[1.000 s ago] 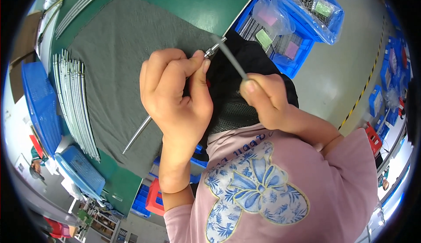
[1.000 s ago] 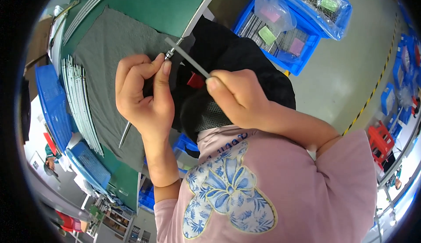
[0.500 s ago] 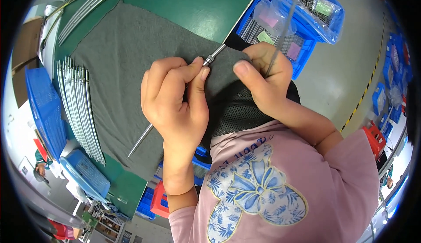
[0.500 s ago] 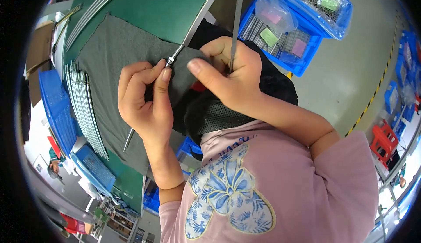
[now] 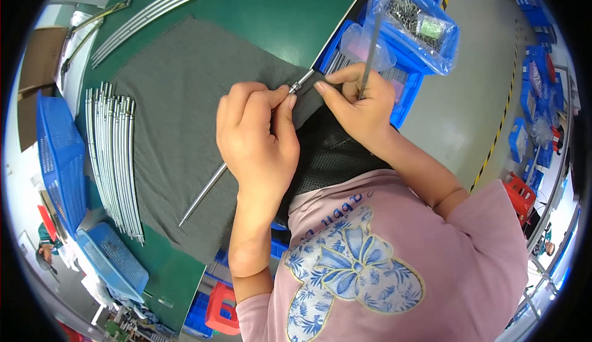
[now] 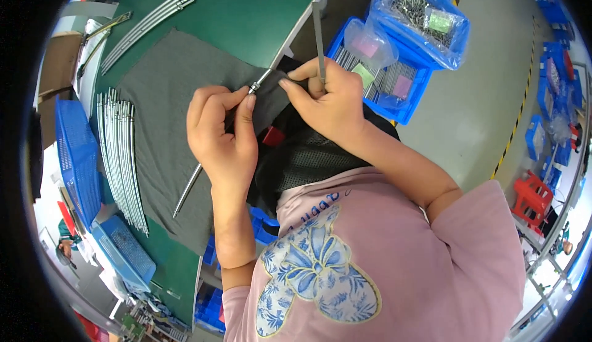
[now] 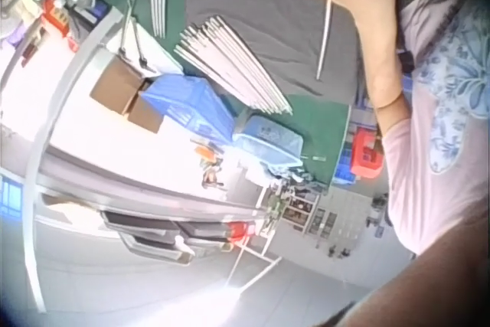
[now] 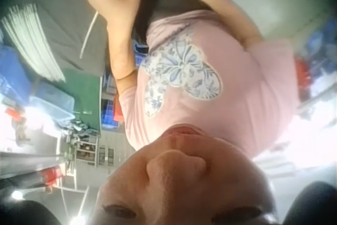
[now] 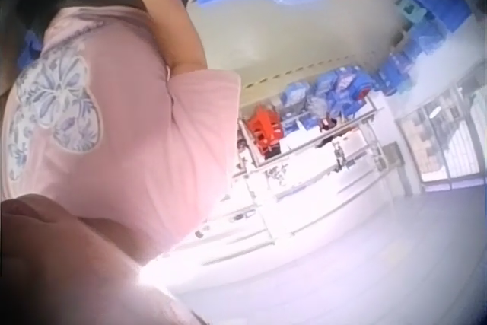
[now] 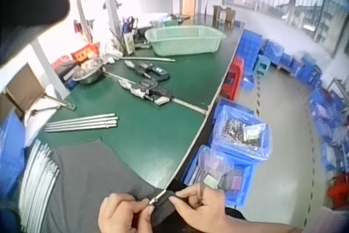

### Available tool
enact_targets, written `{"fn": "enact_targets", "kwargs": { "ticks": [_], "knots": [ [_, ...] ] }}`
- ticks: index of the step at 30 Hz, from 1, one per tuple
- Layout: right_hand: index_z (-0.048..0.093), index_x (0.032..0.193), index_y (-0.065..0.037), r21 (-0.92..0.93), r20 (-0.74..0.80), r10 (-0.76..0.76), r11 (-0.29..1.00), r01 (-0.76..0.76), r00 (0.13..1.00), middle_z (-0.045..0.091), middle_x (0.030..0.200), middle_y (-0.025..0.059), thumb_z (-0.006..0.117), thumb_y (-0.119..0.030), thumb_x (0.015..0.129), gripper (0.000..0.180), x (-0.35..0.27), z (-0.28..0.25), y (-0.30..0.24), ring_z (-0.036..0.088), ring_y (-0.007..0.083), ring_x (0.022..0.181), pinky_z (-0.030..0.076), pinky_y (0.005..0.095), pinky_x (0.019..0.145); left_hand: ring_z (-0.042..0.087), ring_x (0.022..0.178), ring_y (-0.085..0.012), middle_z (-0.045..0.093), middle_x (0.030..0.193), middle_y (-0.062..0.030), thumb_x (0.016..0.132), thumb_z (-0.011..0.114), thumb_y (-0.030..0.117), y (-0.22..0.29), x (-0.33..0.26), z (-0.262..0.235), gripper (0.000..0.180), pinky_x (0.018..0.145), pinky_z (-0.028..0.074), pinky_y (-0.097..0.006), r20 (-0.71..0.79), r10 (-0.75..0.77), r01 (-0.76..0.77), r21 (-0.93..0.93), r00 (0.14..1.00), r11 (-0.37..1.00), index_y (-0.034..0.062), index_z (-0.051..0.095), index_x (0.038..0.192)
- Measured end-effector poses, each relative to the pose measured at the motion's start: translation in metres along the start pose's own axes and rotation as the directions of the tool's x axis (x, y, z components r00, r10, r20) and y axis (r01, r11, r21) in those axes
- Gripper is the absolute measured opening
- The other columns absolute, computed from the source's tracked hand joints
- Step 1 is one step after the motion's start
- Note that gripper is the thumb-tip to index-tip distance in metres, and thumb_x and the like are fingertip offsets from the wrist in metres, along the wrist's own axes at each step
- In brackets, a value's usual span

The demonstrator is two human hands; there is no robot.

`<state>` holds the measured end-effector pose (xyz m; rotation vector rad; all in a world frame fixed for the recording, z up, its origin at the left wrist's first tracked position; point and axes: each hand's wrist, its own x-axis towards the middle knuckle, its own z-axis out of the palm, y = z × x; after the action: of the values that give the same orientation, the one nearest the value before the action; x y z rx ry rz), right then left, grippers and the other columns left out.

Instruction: Inspecting and measuring metal rods using a digital micrometer on a workshop bench.

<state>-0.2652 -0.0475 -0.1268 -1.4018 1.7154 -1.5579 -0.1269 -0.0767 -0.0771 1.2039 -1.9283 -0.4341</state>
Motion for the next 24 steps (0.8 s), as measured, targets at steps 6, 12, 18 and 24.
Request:
{"fn": "enact_targets", "kwargs": {
  "ticks": [6,12,18,24],
  "knots": [
    [0.058,0.072,-0.005,-0.335,0.309,-0.018,0.934,0.126,0.951,0.043,0.042,0.0055,0.057,-0.033,0.076,0.027,0.065,-0.013,-0.045,0.047,0.0231,0.038,0.036,0.0322,0.04,0.048,0.06,-0.0233,0.05,0.071,-0.0068,0.063,0.063,0.001,0.009,0.003,-0.012,0.01,0.052,0.038,-0.032,-0.044,0.018,-0.019,-0.013,0.999,1.0,0.004,0.056,0.07],
    [0.055,0.063,-0.004,-0.098,0.517,-0.367,0.872,0.479,0.773,0.051,0.056,0.0121,0.05,-0.033,0.081,0.035,0.088,-0.004,-0.072,0.052,0.0288,0.056,0.038,0.0376,0.048,0.047,0.06,-0.0227,0.05,0.071,-0.0059,0.065,0.064,0.002,0.015,0.008,-0.028,0.014,0.052,0.038,-0.031,-0.169,0.09,-0.091,0.001,0.982,0.996,0.0054,0.057,0.076],
    [0.047,0.059,0.001,0.02,0.717,-0.192,0.967,0.256,0.67,0.042,0.053,0.0096,0.056,-0.017,0.079,0.029,0.089,0.003,-0.079,0.042,0.02,0.046,0.032,0.0321,0.043,0.048,0.062,-0.0212,0.05,0.07,-0.0078,0.063,0.063,0.0,0.026,-0.011,-0.037,0.014,0.054,0.038,-0.029,-0.399,0.265,-0.2,0.197,0.878,0.96,0.0026,0.056,0.074],
    [0.051,0.059,-0.003,0.323,0.639,-0.505,0.861,0.394,0.58,0.045,0.053,0.0087,0.055,-0.013,0.079,0.023,0.088,0.019,-0.104,0.046,0.0227,0.045,0.035,0.0315,0.042,0.046,0.06,-0.0089,0.05,0.081,-0.007,0.082,0.055,0.013,0.025,-0.011,-0.03,0.03,0.054,0.039,-0.02,0.181,-0.458,0.249,-0.964,0.87,0.092,-0.0018,0.045,0.106]
  ]
}}
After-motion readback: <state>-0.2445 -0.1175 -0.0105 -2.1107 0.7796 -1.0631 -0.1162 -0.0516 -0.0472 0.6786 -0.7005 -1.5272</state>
